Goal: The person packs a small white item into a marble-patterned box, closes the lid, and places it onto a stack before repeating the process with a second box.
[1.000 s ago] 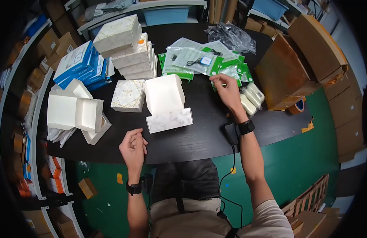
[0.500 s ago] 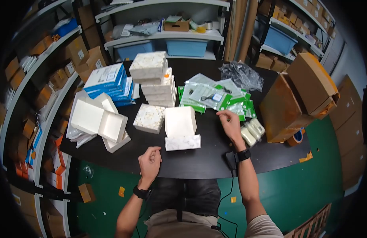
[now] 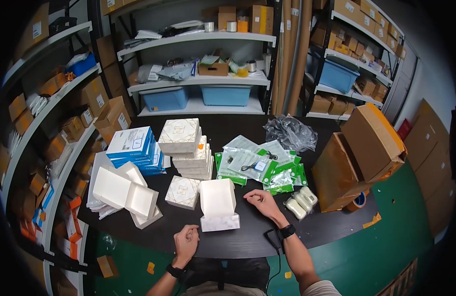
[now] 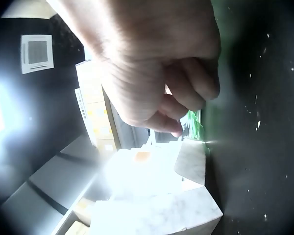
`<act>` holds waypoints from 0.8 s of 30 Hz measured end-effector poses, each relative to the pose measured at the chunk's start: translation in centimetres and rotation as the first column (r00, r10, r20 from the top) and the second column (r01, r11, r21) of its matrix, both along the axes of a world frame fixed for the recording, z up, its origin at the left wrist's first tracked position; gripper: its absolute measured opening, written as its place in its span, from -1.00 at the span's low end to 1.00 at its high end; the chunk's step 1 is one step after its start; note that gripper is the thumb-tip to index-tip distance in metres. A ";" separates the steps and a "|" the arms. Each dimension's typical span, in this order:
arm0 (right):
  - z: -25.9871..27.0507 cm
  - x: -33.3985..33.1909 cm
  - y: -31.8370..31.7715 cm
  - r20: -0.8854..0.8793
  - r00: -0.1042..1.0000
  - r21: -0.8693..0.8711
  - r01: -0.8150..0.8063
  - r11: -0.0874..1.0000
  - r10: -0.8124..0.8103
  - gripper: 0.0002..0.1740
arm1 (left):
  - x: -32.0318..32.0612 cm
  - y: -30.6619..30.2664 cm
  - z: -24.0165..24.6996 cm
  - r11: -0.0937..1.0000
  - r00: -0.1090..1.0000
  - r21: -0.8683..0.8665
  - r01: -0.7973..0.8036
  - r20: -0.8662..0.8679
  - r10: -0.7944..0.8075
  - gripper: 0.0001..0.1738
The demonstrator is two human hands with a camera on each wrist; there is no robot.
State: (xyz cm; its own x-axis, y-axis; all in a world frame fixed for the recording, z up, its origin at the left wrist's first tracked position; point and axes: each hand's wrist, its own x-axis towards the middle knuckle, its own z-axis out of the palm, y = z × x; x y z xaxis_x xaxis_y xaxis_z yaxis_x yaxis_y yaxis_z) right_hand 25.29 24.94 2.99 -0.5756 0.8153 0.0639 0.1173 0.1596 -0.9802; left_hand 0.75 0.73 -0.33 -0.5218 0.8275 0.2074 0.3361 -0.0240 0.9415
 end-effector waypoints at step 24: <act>0.0 -0.3 -0.5 -0.062 0.998 -0.239 -0.008 0.971 -0.007 -0.86 | -0.7 -16.1 11.0 0.688 0.836 -0.565 0.456 0.538 -0.112 -0.68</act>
State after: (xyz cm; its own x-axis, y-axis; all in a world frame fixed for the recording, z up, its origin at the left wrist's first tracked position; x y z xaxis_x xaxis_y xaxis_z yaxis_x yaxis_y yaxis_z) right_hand 24.96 24.45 3.02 -0.5768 0.8111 -0.0972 0.0549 -0.0802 -0.9953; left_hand 0.02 -15.34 10.68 -0.1224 0.7763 -0.6183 -0.0183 0.6212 0.7835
